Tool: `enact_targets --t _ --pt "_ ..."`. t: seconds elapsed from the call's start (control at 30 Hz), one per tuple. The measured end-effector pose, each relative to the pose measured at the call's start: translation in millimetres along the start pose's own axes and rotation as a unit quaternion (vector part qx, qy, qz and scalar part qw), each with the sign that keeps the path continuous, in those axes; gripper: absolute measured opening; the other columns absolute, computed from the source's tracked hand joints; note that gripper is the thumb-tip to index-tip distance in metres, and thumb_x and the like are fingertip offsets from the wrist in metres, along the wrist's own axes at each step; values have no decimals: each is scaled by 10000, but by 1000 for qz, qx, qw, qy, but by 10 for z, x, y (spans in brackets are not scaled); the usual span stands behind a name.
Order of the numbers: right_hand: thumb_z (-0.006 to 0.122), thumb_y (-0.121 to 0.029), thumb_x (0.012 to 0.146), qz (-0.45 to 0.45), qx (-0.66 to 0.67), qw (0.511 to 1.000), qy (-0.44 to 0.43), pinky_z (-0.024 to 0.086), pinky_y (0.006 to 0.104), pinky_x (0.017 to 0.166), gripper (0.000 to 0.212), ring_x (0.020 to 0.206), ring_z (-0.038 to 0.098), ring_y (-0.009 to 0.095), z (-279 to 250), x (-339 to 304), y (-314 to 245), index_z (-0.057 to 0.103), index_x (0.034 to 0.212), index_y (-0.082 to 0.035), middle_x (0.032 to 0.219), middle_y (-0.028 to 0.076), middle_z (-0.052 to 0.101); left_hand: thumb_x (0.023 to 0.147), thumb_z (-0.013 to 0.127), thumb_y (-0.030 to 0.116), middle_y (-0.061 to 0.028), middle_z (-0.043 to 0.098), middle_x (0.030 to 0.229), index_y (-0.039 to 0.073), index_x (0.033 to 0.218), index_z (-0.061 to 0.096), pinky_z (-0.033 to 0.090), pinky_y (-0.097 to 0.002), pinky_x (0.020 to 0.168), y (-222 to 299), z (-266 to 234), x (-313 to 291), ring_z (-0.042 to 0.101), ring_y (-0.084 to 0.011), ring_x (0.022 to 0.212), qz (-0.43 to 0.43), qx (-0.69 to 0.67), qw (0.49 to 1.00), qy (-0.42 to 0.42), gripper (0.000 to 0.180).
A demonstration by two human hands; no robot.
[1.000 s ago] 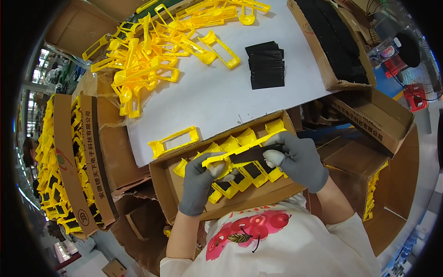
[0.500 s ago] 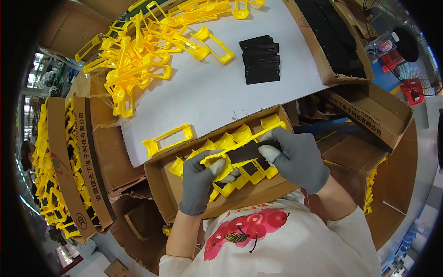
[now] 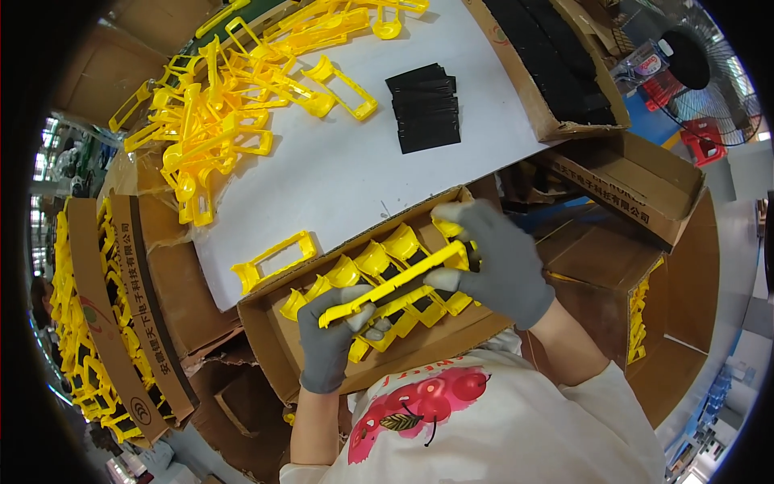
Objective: Assembling yellow solar lamp housings by inserting black solar panels manually.
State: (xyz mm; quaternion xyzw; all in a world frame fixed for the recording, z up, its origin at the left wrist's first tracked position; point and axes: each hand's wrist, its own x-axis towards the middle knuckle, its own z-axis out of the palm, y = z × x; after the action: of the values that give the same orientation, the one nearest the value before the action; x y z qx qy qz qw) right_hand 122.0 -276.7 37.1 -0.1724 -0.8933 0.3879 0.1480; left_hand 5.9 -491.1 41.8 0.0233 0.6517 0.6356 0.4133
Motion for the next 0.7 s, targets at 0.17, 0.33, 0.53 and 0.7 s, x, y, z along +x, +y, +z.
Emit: enact_targets --t 0.17,0.33,0.53,0.7 --pt "723 -168 830 95 126 977 -141 500 255 577 177 589 651 145 170 -159 53 646 954 -67 669 63 665 834 630 -32 -125 663 835 -86 1036 644 568 -276 578 -148 -59 -63 675 -206 644 -25 -3 1000 -4 210" --pt "775 -354 768 77 96 981 -149 488 346 566 356 645 656 271 342 -183 -26 638 983 -105 684 95 635 795 616 -45 -125 661 835 -82 1023 639 544 -264 546 -327 -338 -208 683 -213 661 0 45 998 42 232" --pt "737 -309 802 14 5 999 51 521 290 657 282 687 658 178 70 530 410 657 1030 -162 958 4 652 786 587 -10 -126 654 772 -54 981 604 503 -240 431 302 -1213 -460 658 -187 582 -54 182 977 98 201" --pt "727 -261 775 -59 -206 972 100 508 378 803 284 985 609 235 -42 1113 1112 632 1034 -196 1072 19 593 799 674 5 -87 643 750 -16 957 608 507 -243 444 355 -1589 -339 645 -157 563 -162 266 947 73 173"
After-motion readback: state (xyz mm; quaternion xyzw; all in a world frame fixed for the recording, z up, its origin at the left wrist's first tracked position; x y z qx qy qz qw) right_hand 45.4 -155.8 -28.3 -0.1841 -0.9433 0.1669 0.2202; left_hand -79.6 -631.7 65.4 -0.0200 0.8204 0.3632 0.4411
